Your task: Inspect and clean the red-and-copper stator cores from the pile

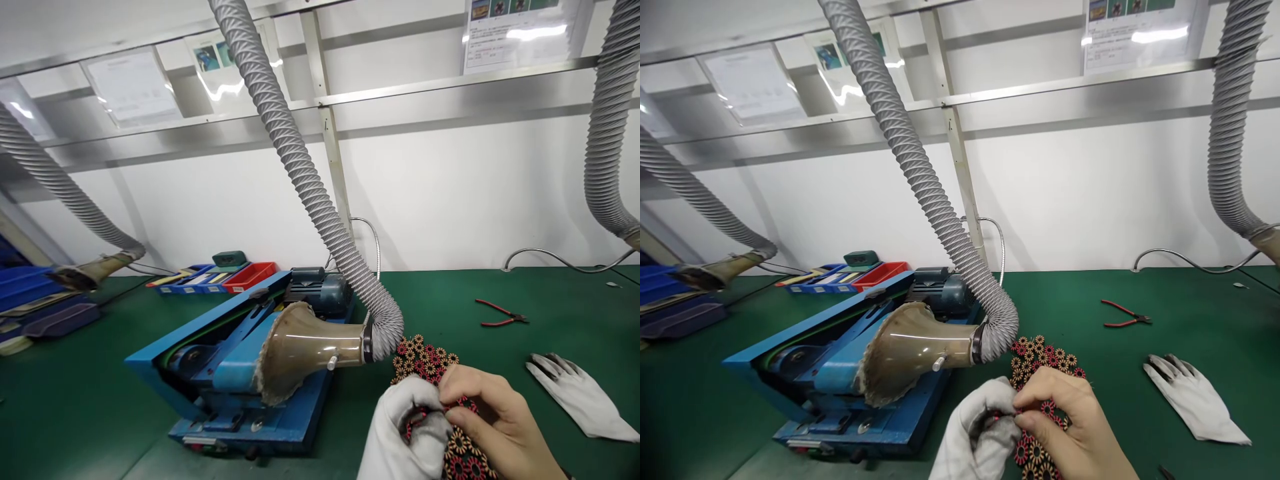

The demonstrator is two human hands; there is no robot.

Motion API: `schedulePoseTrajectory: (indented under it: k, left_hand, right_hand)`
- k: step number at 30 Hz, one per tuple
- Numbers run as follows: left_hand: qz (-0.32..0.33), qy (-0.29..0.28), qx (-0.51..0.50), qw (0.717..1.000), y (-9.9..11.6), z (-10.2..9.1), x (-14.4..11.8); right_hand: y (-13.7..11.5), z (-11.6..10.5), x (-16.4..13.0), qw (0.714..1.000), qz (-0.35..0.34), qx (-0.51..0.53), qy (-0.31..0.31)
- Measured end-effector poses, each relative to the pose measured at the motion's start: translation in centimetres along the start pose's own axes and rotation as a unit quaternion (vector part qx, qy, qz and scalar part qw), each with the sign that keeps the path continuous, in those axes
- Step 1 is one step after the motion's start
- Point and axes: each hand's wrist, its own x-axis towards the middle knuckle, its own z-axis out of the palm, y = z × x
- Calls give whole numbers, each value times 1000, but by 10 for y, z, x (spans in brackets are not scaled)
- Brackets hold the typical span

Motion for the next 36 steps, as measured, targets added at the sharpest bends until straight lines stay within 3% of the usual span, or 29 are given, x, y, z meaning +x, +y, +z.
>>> schedulePoseTrajectory:
  k: [3, 6, 9, 12, 15, 17, 19, 21, 22, 25, 27, 29, 33, 36]
  left_hand:
    - [-56, -25, -40, 997, 2, -2, 0]
    - [-44, -24, -14, 999, 1, -3, 0]
    - [54, 10, 84, 995, -1, -2, -1]
    - [173, 54, 253, 950, 1, 0, -1]
    - [269, 86, 430, 857, 5, 0, 0]
    - [312, 105, 501, 800, 7, -1, 1]
    - [329, 123, 520, 778, 7, -1, 1]
    - [321, 140, 493, 796, 6, 0, 1]
    - [307, 150, 464, 817, 6, 0, 1]
    - [232, 150, 330, 903, 6, 0, 0]
    - [170, 109, 232, 951, 5, -1, -1]
    - [101, 55, 148, 982, 2, -4, -3]
    - [-18, 9, 39, 999, -2, -7, -4]
    - [-29, -6, 9, 1000, 1, -3, -2]
  right_hand:
    - [2, 2, 5, 997, -66, 8, 25]
    - [1, 2, 11, 990, -134, -19, 38]
    - [-3, 0, 14, 981, -178, -73, 39]
    - [-8, 0, 12, 971, -179, -157, 17]
    - [-8, 6, 6, 982, -90, -160, 40]
    - [-6, 10, 2, 995, 75, -30, 53]
    - [-4, 12, 0, 954, 243, 171, 25]
    - [-3, 10, 1, 895, 314, 317, -17]
    - [-3, 8, 1, 888, 304, 343, -23]
    - [-5, 5, 0, 947, 204, 248, 24]
    - [-6, 4, -3, 979, 151, 123, 60]
    - [-6, 5, -5, 989, 128, 27, 66]
    - [-2, 3, -3, 998, 60, -12, 24]
    - [-1, 5, -1, 1000, 10, -8, 4]
